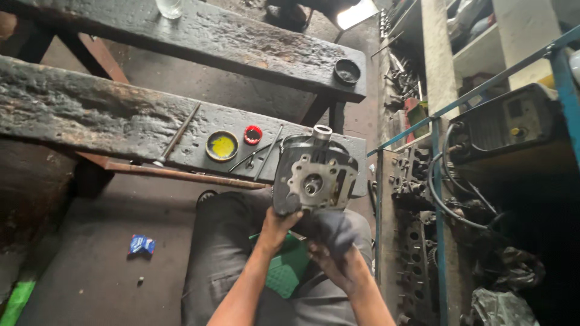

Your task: The person sits on the floor and cleans a disassembled engine cylinder head using a rag and a small metal tool. They wipe the surface and internal holes, then use the tool to scrape or clean specific areas before wiping again.

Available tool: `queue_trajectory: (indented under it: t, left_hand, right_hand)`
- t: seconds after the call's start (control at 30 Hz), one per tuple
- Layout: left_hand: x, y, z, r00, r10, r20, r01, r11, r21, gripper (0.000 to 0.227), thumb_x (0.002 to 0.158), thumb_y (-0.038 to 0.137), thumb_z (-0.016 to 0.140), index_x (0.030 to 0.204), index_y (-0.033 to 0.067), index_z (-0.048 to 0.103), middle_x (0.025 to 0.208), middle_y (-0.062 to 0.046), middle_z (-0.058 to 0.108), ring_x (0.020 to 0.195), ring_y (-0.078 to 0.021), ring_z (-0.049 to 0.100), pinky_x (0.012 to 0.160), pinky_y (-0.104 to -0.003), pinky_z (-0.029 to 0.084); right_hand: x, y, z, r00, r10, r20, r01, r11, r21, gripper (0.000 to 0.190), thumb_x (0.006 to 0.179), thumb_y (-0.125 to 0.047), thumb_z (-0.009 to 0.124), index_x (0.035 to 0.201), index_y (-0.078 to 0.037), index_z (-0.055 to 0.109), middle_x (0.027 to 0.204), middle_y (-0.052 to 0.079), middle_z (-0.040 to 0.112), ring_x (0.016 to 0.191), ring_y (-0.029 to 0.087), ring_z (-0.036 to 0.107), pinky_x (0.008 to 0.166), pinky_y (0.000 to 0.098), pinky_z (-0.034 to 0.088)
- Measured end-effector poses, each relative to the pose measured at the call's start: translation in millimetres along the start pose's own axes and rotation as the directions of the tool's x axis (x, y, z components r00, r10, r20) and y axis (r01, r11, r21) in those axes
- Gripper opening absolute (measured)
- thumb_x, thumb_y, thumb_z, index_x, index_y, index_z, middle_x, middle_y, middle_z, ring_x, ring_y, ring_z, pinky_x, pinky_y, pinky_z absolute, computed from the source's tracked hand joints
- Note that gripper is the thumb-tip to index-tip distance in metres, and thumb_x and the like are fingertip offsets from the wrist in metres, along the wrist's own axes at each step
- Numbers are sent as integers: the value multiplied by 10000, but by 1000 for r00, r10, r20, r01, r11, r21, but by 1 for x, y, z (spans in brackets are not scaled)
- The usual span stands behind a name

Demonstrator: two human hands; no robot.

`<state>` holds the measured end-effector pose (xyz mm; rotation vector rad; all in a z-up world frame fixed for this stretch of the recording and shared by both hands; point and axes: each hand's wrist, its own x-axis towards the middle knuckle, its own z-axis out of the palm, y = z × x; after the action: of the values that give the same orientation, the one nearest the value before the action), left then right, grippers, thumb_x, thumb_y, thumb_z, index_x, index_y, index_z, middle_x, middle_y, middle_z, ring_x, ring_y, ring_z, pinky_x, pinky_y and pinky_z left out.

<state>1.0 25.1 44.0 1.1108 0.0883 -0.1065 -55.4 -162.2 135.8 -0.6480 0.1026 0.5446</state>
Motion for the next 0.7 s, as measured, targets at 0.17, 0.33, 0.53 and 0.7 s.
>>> queue_trajectory:
  t: [0.17, 0.33, 0.53, 0.7]
  left_hand:
    - [-7, 44, 23, 982, -144, -123, 142, 989, -29, 349, 858, 245, 804, 1083, -14, 744, 943, -43, 718, 838, -135, 607, 776, -325, 496]
    - [-2, 69, 42, 922, -365, -127, 315, 900, -302, 378, 828, 321, 782, 1021, -1, 737, 909, -9, 792, 850, -107, 762, 857, -272, 593]
    - [-12, 62, 34, 838, -546, -6, 542, 834, -104, 485, 1061, 450, 690, 1040, -25, 786, 693, -1, 457, 573, -131, 365, 591, -353, 329]
    - [-44, 51, 42, 809, -472, 351, 512, 858, -26, 388, 1019, 373, 639, 987, 1, 743, 841, 17, 710, 749, -72, 606, 707, -269, 494]
  right_hand:
    - [-20, 11, -4, 992, -28, -121, -10, 953, -302, 617, 807, -67, 763, 1372, 18, 533, 1123, 110, 689, 1006, 254, 681, 888, 434, 574]
    - [-21, -1, 12, 995, -4, -99, -34, 924, -380, 623, 791, -36, 594, 1408, -36, 507, 1136, 105, 721, 852, 209, 708, 673, 363, 600]
    - [-18, -11, 27, 935, -139, -327, -188, 587, -787, 611, 827, -6, 576, 1429, -24, 476, 1176, -36, 705, 938, 33, 677, 791, 207, 574]
    - [-14, -11, 44, 961, -41, -273, -214, 513, -831, 517, 879, -51, 619, 1389, -1, 552, 999, 3, 675, 825, 77, 599, 722, 264, 526]
